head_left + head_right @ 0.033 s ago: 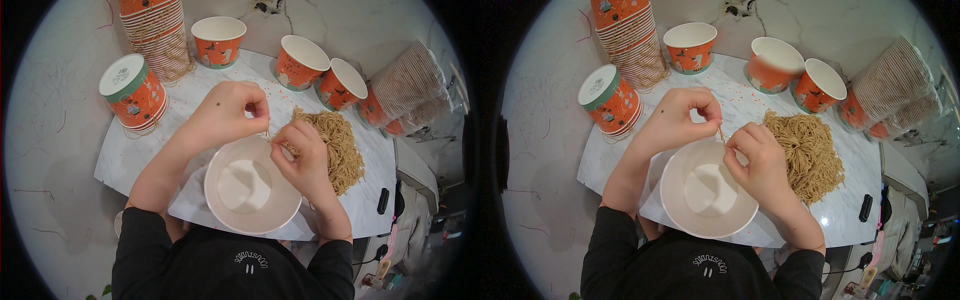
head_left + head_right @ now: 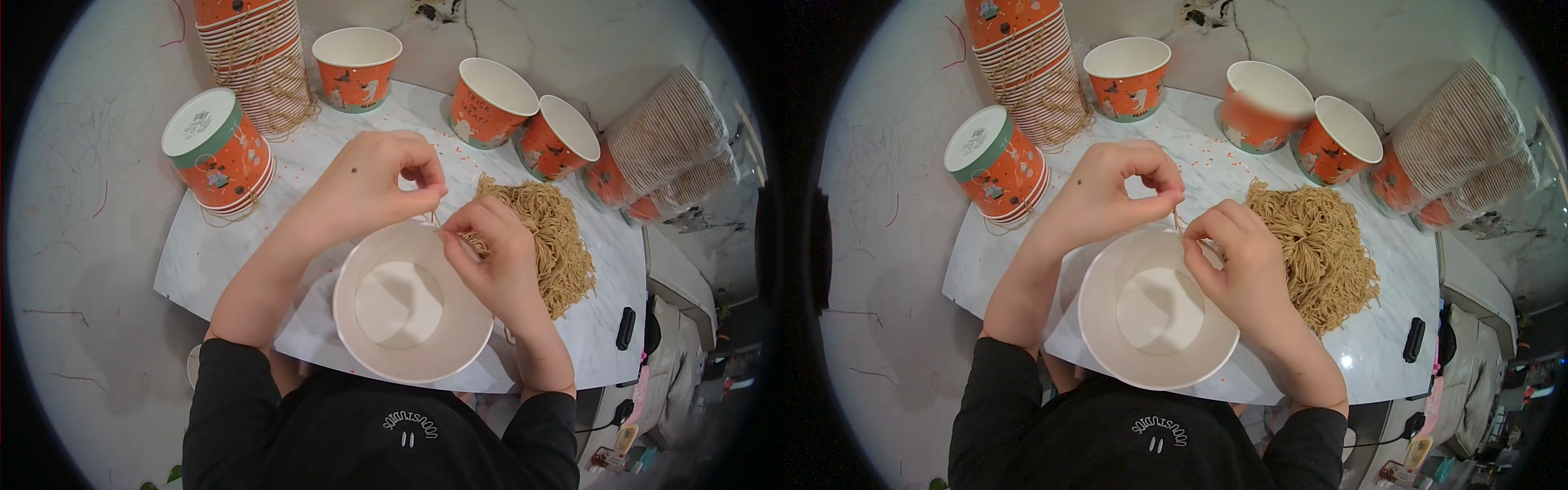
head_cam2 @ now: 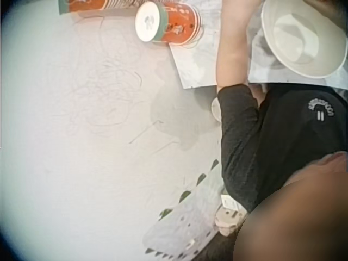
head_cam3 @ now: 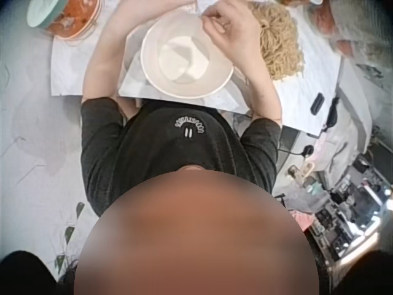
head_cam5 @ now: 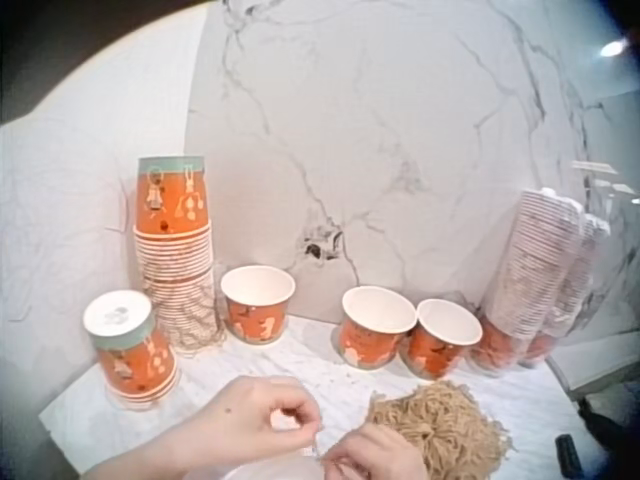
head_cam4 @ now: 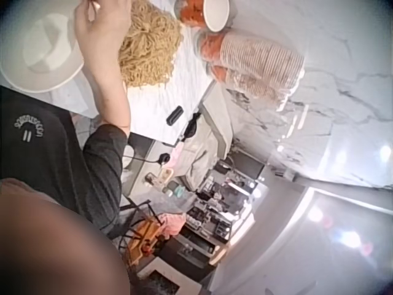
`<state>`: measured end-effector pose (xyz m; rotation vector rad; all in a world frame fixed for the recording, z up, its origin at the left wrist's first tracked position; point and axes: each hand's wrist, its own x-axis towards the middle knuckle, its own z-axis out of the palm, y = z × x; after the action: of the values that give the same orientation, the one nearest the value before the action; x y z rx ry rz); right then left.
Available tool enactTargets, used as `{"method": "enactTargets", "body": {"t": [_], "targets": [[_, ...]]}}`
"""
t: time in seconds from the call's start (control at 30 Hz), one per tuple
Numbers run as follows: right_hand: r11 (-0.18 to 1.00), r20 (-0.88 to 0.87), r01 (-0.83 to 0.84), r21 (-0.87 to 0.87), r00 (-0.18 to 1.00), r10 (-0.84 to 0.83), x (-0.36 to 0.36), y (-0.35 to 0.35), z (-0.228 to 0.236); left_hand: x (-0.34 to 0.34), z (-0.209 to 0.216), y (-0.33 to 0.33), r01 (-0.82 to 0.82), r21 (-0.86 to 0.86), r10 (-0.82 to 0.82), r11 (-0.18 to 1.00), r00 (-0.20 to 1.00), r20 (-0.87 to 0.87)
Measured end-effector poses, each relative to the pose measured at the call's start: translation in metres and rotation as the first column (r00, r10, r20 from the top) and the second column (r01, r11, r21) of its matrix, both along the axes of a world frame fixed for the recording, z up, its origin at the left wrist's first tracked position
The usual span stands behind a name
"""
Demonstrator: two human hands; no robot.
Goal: Thread and tie thin string through pre-punched holes in paper cups for packaging purposes.
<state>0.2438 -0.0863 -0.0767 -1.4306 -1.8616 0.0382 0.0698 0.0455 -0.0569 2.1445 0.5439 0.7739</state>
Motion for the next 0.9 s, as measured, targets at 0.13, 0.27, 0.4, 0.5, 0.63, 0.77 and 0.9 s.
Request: {"method": "enactTargets", "body": {"t": [0.13, 0.27, 0.4, 0.5, 0.63, 0.77, 0.9], "targets": [[0.99, -0.368, -0.042, -0.133, 0.93, -0.01, 0.0, 0.005, -0.003, 0.006, -0.003, 0.0, 0.048, 0.115, -0.077, 0.992, 0.962, 0.263], [0.995, -0.537, -0.093, -0.039, 0.841, 0.057, -0.002, 0.012, -0.01, 0.009, -0.002, -0.011, 0.121, 0.002, -0.115, 0.993, 0.94, 0.32], [0.996, -0.517, -0.074, -0.053, 0.855, 0.036, -0.001, 0.013, -0.011, 0.01, 0.001, -0.021, 0.16, 0.017, -0.156, 0.987, 0.926, 0.342], [0.997, -0.488, -0.064, -0.05, 0.872, 0.031, -0.001, 0.011, -0.008, 0.009, -0.002, -0.018, 0.102, 0.082, -0.127, 0.991, 0.888, 0.441], [0.983, -0.383, -0.081, -0.167, 0.924, 0.011, 0.001, 0.008, -0.005, 0.007, 0.001, -0.013, 0.022, 0.004, -0.019, 1.0, 0.721, 0.692], [0.886, -0.639, -0.355, -0.299, 0.764, 0.091, 0.009, 0.01, -0.003, -0.002, 0.01, -0.015, 0.34, -0.208, -0.19, 0.917, 0.831, 0.523], [0.658, -0.999, -0.753, -0.023, 0.032, 0.002, 0.012, 0.016, -0.012, 0.007, 0.005, -0.025, 0.25, -0.117, -0.171, 0.961, 0.87, 0.462]]}}
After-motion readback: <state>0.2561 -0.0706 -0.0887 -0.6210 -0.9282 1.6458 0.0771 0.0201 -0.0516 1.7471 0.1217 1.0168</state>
